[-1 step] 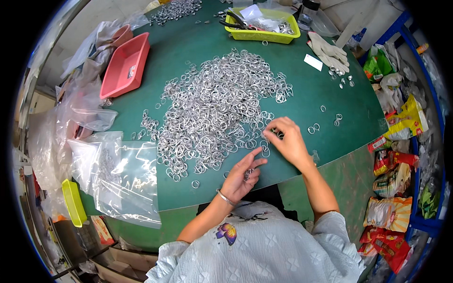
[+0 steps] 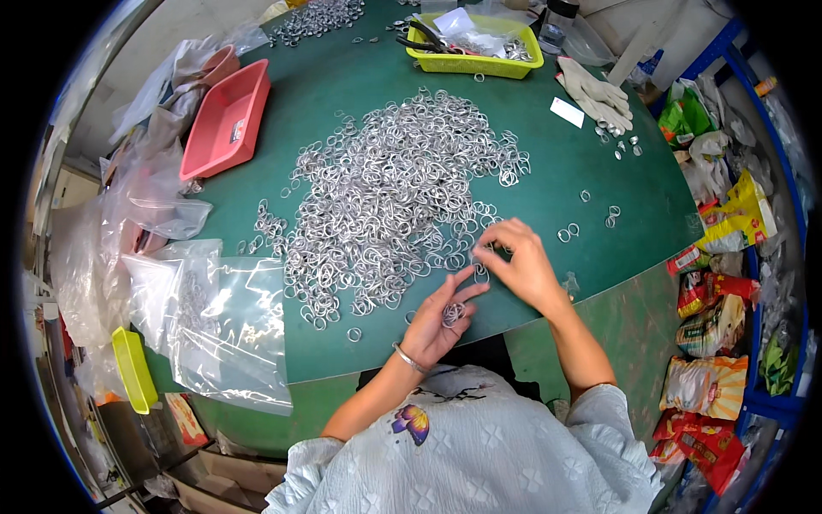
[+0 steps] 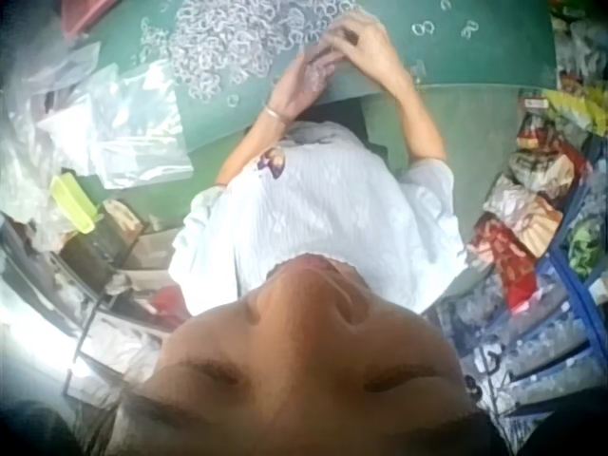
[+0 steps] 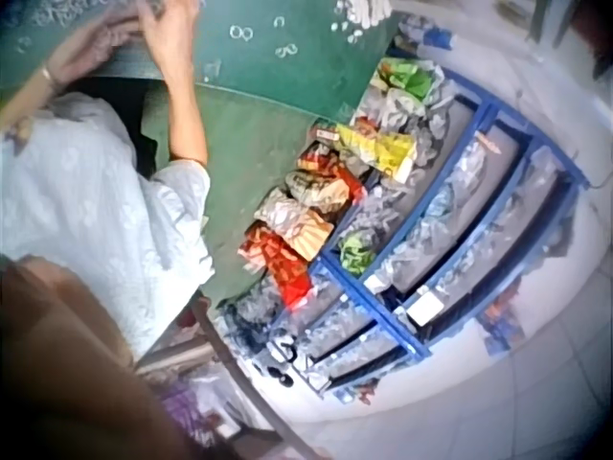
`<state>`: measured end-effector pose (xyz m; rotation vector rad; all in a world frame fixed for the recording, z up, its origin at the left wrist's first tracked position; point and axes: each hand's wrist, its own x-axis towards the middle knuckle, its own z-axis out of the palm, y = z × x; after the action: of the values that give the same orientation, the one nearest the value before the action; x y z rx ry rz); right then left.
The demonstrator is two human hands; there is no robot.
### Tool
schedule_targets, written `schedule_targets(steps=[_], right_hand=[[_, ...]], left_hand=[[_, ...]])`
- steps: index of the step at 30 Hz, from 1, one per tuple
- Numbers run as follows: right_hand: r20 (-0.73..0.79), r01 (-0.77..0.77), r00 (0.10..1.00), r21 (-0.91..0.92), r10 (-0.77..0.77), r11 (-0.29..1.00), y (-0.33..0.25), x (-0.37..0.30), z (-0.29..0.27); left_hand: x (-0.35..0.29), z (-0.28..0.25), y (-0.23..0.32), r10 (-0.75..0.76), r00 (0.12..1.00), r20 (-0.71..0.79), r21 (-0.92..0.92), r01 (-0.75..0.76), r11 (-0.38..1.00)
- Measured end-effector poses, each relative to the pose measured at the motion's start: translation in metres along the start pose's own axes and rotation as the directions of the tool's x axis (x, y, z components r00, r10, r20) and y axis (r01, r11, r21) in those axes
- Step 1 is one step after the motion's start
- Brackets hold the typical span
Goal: The person sorts through a large pile of small metal rings on a green work table by hand, picking up individual rings, inspecting them, and placing selected ones into a small pile.
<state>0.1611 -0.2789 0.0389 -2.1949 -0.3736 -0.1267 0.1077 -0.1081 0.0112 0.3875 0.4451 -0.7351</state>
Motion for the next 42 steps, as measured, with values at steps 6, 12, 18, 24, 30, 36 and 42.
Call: schedule_targets(steps=[6,12,18,24,30,36,42], right_hand=[[-0.108,-0.014,0.994,-0.094,0.003,0.995,0.017,0.01,-0.006],[-0.171,0.019,0.982,-0.321,-0.078,0.947,0.035,0.024,0.029],[-0.259,-0.156,0.965,-0.417,0.047,0.896,0.041,0.014,0.005],[-0.162,0.0,0.983,-0.463,-0.085,0.886,0.018,0.022,0.034],[-0.187,-0.054,0.982,-0.334,-0.01,0.941,0.025,0.025,0.031],[-0.172,-0.07,0.985,-0.249,0.027,0.966,0.02,0.011,0.021],[-0.121,0.079,0.983,-0.404,-0.138,0.911,0.016,0.027,0.036]], left_hand=[[0.005,-0.027,0.001,-0.059,0.94,0.337,0.018,0.056,0.998],[0.001,-0.009,-0.013,-0.004,0.999,-0.032,0.143,0.009,0.99],[0.0,-0.024,-0.002,-0.049,0.991,0.128,-0.078,0.059,0.995],[-0.001,-0.009,-0.007,-0.095,0.992,0.082,0.081,0.089,0.993],[-0.008,-0.013,0.0,-0.011,0.996,0.086,0.115,0.001,0.993],[-0.007,-0.006,0.008,0.155,0.988,-0.002,0.175,-0.152,0.973],[-0.006,-0.005,0.005,0.139,0.989,0.045,0.208,-0.146,0.967]])
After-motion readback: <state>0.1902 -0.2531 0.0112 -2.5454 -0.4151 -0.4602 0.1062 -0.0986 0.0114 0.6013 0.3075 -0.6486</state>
